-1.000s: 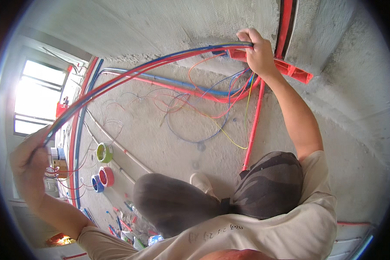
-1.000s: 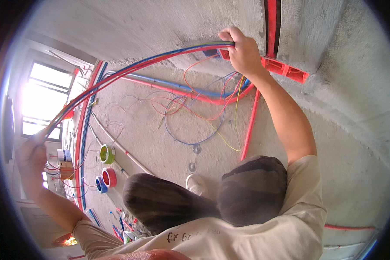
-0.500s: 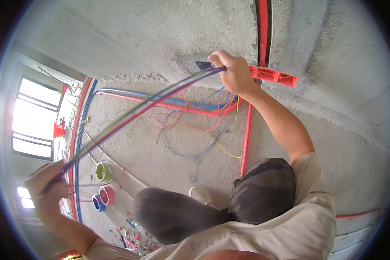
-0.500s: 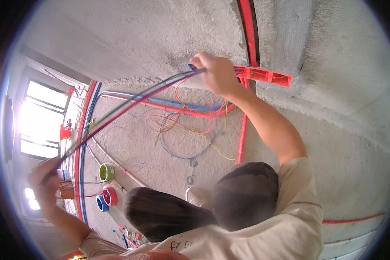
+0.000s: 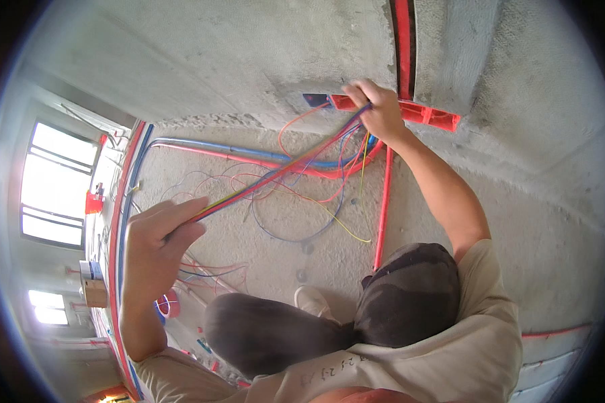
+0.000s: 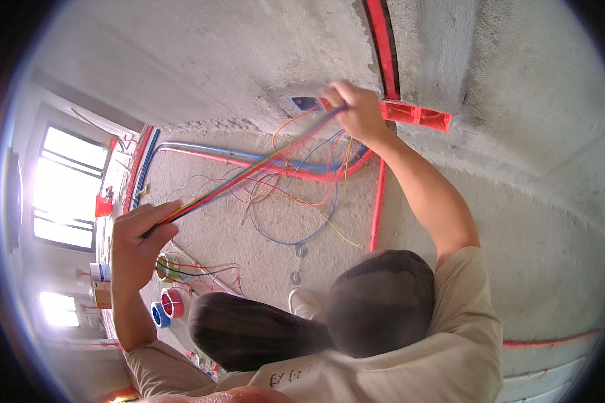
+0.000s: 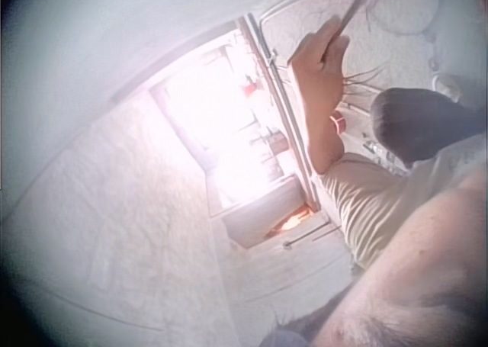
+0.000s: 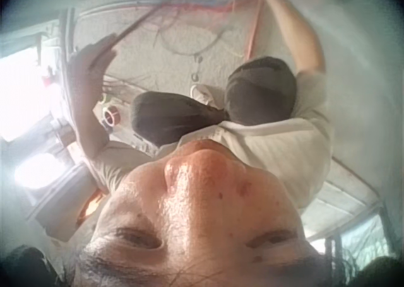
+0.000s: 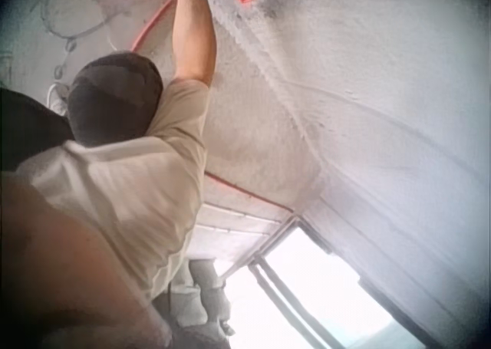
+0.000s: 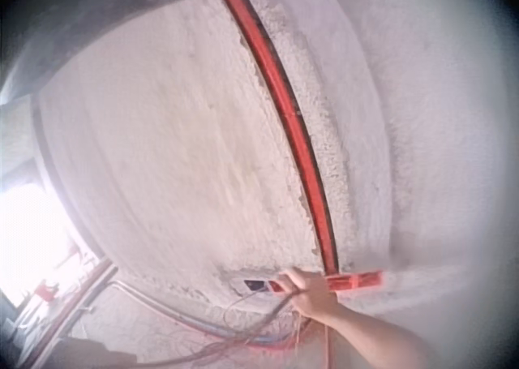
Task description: The person organizes and routes multiple colored electrical wires into a ceiling junction box, then walks to a balcony area to pick up red and blue wire spools. The person continues handling the wires and spools while moving around the construction site.
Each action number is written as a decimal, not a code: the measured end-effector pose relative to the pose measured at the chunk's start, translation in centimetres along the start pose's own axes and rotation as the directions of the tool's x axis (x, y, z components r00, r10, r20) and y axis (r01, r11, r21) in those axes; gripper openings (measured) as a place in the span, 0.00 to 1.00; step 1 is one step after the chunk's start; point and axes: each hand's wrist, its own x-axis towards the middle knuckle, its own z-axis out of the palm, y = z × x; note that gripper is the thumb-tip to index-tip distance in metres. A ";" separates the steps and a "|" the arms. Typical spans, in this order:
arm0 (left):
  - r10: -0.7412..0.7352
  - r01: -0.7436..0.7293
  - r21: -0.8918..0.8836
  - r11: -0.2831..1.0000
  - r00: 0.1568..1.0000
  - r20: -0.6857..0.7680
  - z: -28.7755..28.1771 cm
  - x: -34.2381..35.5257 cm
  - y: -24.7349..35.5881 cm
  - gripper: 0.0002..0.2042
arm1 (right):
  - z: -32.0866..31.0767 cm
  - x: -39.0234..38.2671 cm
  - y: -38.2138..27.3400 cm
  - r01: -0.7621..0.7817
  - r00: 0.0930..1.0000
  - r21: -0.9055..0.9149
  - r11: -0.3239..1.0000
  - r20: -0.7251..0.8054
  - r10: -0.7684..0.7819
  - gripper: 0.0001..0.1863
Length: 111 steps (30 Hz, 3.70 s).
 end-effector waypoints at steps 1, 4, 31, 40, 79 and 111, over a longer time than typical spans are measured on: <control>-0.049 0.049 -0.030 0.998 0.999 -0.009 -1.0 -0.8 -0.4 0.18 | -0.7 0.5 -2.9 0.062 0.998 0.034 0.998 0.025 -0.063 0.07; -0.133 0.150 0.071 0.986 0.970 -0.202 -10.4 -6.6 -2.9 0.21 | 0.2 1.2 -6.9 0.182 0.982 0.160 0.970 0.014 -0.186 0.07; 0.121 -0.017 0.218 0.976 0.871 -0.476 -16.8 -15.4 -4.2 0.14 | 1.2 1.3 -5.0 0.118 0.990 0.158 0.980 -0.095 -0.104 0.13; 0.126 -0.127 0.000 0.992 0.983 -0.134 2.0 2.2 0.5 0.16 | 1.7 -3.5 7.9 0.133 0.990 -0.093 0.987 0.062 -0.128 0.20; 0.047 -0.045 0.020 0.999 0.995 -0.093 -4.6 -4.8 -4.3 0.25 | 2.7 -0.3 1.1 0.103 0.995 -0.051 0.993 0.004 -0.103 0.16; -0.309 0.587 -0.585 0.559 0.802 0.510 5.8 6.1 6.4 0.32 | 1.5 2.4 0.6 -0.840 -0.245 0.421 -0.343 0.272 0.931 0.11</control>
